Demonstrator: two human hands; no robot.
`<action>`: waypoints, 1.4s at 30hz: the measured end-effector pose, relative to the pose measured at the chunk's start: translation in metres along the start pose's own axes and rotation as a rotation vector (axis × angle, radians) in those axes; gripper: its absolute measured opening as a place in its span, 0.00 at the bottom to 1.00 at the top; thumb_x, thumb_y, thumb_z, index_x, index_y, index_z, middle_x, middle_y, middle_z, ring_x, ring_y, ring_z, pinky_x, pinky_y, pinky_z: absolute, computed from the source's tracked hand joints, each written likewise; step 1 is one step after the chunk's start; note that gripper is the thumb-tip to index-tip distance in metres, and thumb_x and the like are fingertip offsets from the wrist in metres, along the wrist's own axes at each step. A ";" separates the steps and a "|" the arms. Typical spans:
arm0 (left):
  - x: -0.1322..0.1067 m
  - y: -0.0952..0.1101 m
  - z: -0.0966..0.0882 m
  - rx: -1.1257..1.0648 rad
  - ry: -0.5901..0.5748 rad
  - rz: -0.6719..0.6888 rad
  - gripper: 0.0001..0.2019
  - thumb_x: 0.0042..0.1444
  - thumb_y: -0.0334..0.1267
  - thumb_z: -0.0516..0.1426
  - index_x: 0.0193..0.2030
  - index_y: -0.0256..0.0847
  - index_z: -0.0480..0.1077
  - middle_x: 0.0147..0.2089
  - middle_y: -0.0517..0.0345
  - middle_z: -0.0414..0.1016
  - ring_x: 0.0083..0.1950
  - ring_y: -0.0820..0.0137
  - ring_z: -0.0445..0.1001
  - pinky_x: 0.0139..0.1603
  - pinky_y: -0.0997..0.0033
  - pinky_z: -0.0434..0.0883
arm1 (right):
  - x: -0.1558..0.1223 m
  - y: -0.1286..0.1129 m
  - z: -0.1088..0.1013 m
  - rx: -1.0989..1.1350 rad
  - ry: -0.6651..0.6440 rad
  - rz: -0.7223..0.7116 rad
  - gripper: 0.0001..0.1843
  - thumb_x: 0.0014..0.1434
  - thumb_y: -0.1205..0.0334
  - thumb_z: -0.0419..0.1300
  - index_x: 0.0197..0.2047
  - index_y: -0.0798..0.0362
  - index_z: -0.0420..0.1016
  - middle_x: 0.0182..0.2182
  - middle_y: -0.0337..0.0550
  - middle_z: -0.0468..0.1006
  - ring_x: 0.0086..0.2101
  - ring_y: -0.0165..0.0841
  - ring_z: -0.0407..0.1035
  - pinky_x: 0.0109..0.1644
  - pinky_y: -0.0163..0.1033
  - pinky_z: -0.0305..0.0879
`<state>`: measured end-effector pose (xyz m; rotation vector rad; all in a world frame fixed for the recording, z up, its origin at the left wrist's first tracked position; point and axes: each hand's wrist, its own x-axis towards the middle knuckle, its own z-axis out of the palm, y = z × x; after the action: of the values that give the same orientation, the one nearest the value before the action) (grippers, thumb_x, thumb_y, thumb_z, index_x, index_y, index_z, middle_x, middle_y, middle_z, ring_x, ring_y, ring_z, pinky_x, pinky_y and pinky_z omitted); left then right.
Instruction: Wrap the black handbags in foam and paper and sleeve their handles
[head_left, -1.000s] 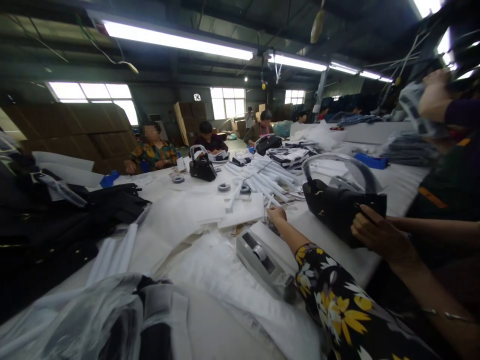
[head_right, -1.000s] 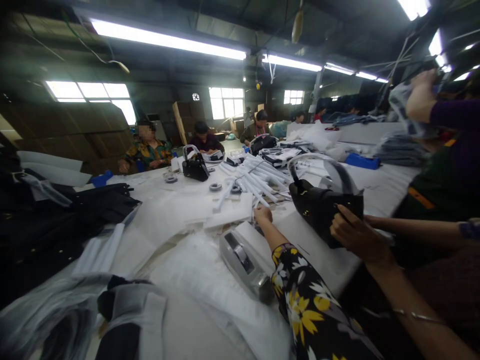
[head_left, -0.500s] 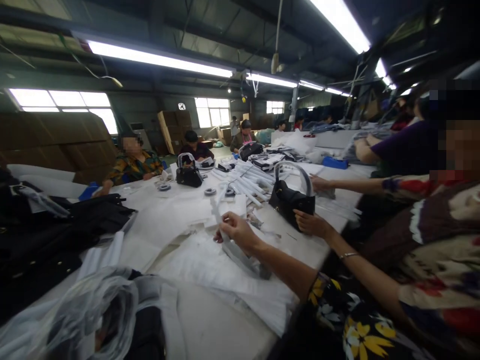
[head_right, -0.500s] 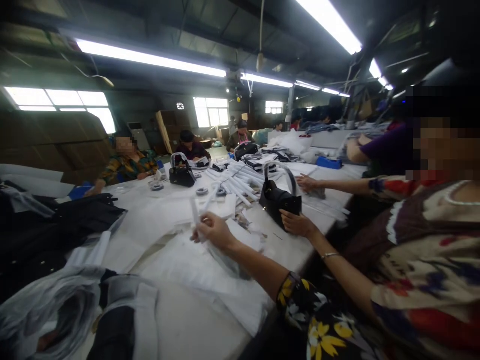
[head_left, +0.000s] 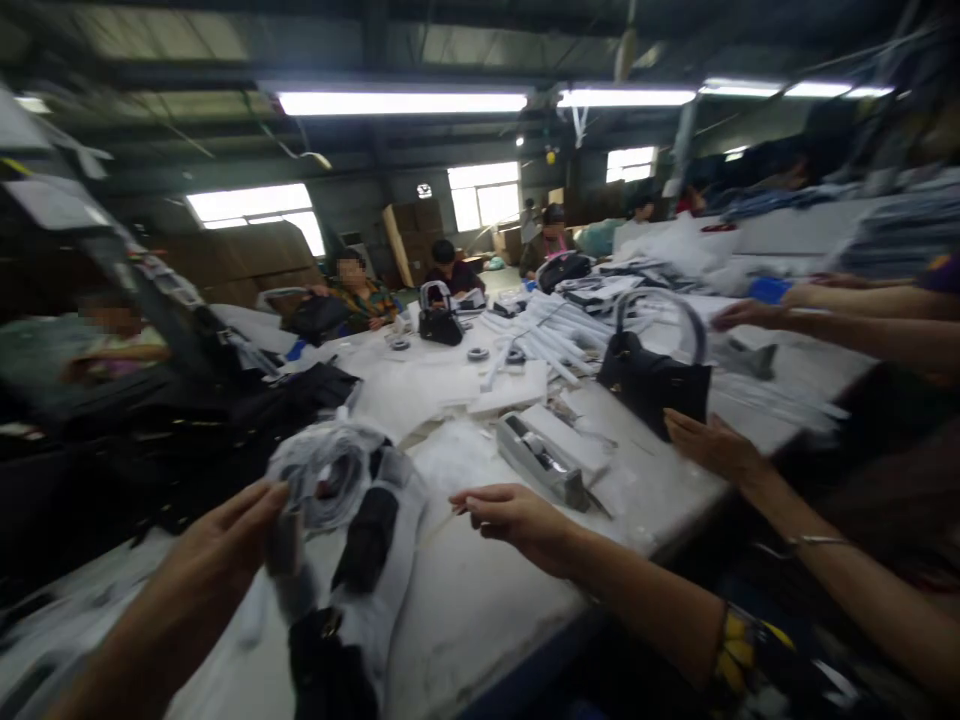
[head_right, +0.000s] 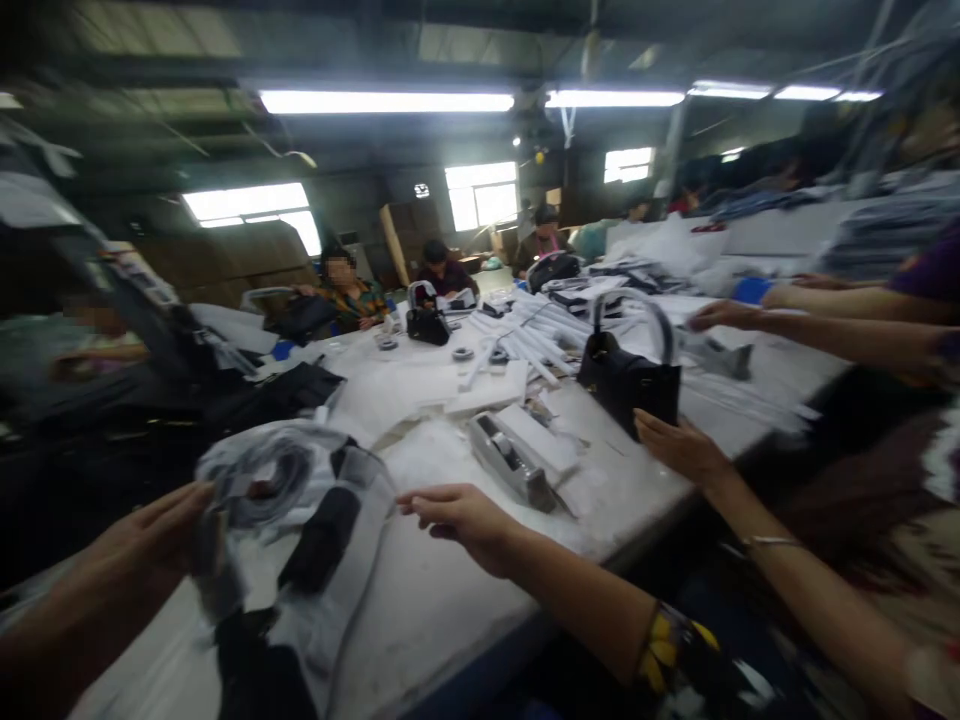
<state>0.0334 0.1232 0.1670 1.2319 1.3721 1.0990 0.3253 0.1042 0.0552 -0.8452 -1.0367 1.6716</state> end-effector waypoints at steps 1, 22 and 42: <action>-0.003 -0.002 0.000 -0.036 -0.021 0.003 0.26 0.41 0.54 0.71 0.43 0.39 0.79 0.32 0.62 0.80 0.32 0.70 0.73 0.37 0.73 0.70 | -0.004 0.001 0.001 -0.013 0.007 0.028 0.20 0.52 0.51 0.72 0.46 0.51 0.84 0.44 0.45 0.79 0.38 0.31 0.66 0.46 0.37 0.59; -0.024 -0.007 0.012 0.133 -0.158 0.247 0.20 0.62 0.51 0.58 0.55 0.44 0.76 0.47 0.56 0.81 0.46 0.65 0.74 0.52 0.71 0.67 | 0.019 -0.006 0.056 -0.204 0.015 -0.157 0.17 0.50 0.51 0.72 0.36 0.57 0.83 0.29 0.40 0.76 0.30 0.29 0.64 0.33 0.35 0.58; -0.033 0.010 0.020 0.683 -0.076 0.500 0.22 0.64 0.53 0.53 0.57 0.47 0.75 0.55 0.54 0.79 0.59 0.56 0.73 0.62 0.55 0.67 | 0.040 -0.049 0.096 0.039 -0.324 -0.041 0.22 0.54 0.47 0.69 0.42 0.57 0.84 0.38 0.48 0.81 0.42 0.38 0.73 0.54 0.43 0.64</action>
<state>0.0555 0.0915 0.1769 2.1774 1.4724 0.9068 0.2468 0.1269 0.1359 -0.5329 -1.2265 1.8254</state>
